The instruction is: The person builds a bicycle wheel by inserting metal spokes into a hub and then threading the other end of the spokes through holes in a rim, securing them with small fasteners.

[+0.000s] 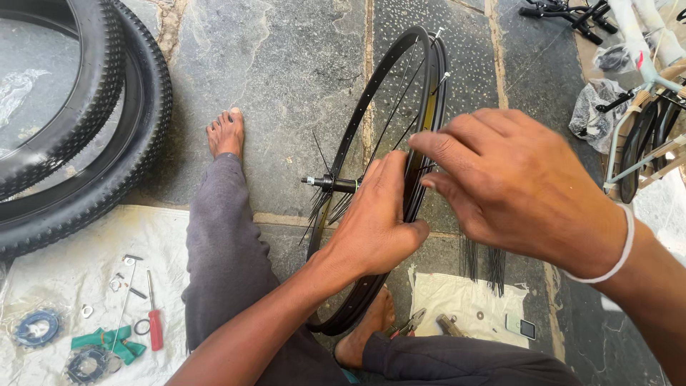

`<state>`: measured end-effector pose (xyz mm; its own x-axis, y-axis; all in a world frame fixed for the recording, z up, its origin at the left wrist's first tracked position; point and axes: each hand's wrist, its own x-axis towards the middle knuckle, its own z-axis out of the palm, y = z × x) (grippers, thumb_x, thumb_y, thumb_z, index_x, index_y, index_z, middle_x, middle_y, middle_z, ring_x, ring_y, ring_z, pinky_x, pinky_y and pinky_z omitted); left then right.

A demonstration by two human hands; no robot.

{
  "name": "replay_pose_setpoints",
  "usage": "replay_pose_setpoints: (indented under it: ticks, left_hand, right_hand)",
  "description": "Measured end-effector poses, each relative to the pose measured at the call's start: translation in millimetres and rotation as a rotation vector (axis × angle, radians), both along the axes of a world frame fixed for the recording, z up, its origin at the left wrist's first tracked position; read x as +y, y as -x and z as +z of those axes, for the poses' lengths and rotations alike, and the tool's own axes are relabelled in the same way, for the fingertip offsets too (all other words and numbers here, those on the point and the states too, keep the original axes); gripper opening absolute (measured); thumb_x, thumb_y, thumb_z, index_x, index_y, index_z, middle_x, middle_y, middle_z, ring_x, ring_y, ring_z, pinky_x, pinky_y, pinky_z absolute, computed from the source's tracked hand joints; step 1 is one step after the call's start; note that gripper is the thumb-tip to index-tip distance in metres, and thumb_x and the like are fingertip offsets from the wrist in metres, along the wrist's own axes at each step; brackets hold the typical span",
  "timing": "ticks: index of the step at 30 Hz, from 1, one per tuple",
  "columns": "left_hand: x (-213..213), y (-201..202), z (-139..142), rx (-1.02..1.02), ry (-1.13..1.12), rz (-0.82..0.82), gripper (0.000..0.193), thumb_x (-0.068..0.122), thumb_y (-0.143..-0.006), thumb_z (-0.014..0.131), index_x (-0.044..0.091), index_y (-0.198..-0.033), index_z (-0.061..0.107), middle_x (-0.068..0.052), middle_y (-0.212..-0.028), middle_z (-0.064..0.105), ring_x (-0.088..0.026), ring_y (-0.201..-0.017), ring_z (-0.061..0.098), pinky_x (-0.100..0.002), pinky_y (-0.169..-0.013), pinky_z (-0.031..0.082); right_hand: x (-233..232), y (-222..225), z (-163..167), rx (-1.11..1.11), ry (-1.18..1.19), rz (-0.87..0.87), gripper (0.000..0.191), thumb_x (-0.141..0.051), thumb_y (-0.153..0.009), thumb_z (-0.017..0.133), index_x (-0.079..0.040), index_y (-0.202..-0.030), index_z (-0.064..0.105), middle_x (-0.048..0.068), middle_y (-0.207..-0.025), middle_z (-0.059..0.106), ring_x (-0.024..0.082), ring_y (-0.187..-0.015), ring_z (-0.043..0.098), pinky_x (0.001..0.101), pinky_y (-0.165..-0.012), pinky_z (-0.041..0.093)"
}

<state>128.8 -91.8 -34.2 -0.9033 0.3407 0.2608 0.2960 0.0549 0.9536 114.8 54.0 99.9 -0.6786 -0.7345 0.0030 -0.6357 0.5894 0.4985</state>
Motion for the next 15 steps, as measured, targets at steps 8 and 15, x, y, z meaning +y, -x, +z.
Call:
replay_pose_setpoints:
  ticks: [8,15]
  left_hand:
    - [1.3,1.3,-0.8,-0.033,0.059,0.009,0.05,0.009,-0.068,0.072,0.0,-0.109,0.044,-0.015,-0.097,0.048,-0.034,-0.101,0.051,-0.044,-0.084,0.043]
    - [1.1,1.0,-1.1,-0.024,0.07,-0.012,0.054,0.008,-0.067,0.07,0.002,-0.116,0.049,-0.016,-0.099,0.049,-0.033,-0.103,0.052,-0.044,-0.086,0.044]
  right_hand:
    - [-7.5,3.1,8.4,-0.153,0.069,-0.013,0.042,-0.045,-0.092,0.057,-0.006,-0.076,0.059,0.007,-0.061,0.059,0.023,-0.054,0.061,0.0357,-0.053,0.051]
    - [1.4,4.4,-1.0,-0.104,0.067,-0.011,0.044,-0.041,-0.099,0.061,-0.008,-0.069,0.057,0.006,-0.055,0.058,0.023,-0.05,0.061,0.0372,-0.049,0.051]
